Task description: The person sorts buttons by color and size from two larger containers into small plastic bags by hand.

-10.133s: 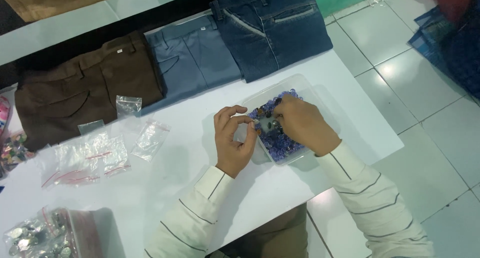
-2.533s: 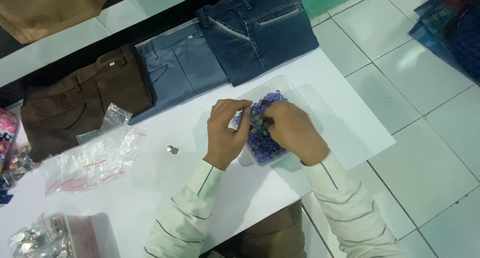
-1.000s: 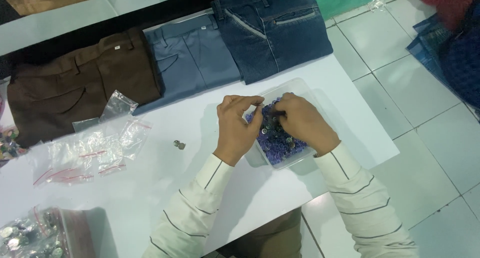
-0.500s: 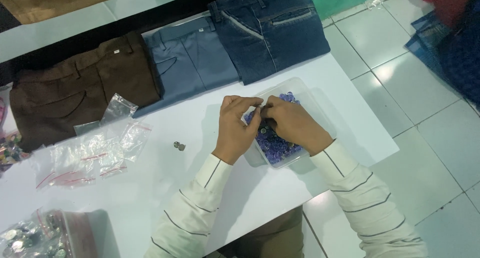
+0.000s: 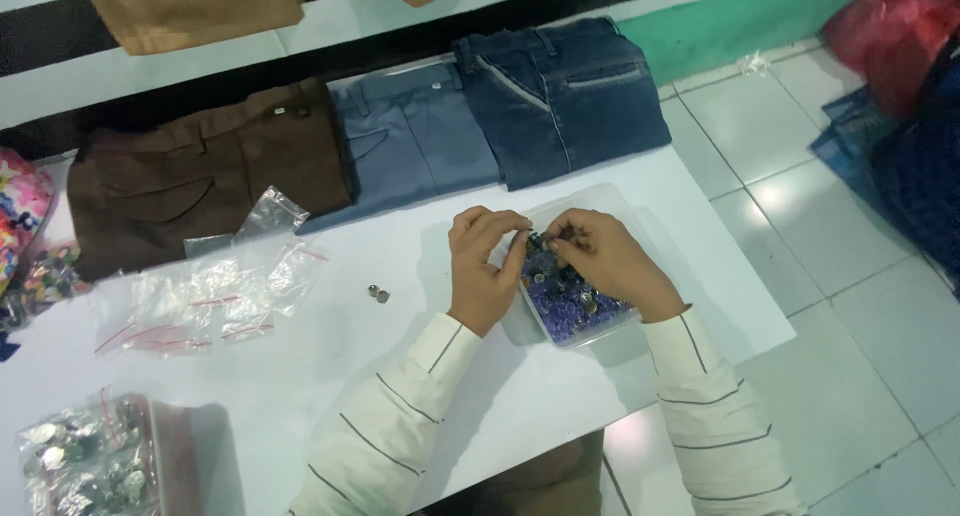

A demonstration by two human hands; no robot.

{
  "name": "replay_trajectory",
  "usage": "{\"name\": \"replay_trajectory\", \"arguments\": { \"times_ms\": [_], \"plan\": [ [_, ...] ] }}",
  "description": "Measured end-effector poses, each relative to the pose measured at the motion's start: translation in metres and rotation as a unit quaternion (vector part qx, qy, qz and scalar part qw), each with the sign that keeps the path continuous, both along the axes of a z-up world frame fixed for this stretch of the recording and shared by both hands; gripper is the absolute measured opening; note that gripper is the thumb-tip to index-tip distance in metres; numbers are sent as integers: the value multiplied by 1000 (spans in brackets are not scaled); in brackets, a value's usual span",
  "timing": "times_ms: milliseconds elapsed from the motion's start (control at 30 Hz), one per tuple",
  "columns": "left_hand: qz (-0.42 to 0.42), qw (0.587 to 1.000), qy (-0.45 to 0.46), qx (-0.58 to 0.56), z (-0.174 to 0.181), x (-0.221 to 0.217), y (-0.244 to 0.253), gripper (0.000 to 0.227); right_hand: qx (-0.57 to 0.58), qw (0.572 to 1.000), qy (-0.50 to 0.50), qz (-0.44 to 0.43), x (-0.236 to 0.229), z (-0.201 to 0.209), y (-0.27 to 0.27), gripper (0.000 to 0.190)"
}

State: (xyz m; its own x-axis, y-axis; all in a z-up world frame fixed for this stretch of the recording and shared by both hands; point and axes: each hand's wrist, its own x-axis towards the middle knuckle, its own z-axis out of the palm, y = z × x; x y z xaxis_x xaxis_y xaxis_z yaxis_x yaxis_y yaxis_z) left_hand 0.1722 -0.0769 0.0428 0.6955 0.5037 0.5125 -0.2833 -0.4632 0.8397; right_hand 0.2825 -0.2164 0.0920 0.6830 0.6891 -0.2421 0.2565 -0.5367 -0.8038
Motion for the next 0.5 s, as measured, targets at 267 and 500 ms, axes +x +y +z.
{"name": "replay_trajectory", "arguments": {
  "times_ms": [267,500],
  "plan": [
    [9,1000,-2,0,-4,-4,-4,10,64,992,101,-52,9,-11,-3,25],
    [1,1000,13,-27,-9,-8,-4,10,109,987,96,-63,1,-9,4,23]
  ]
}}
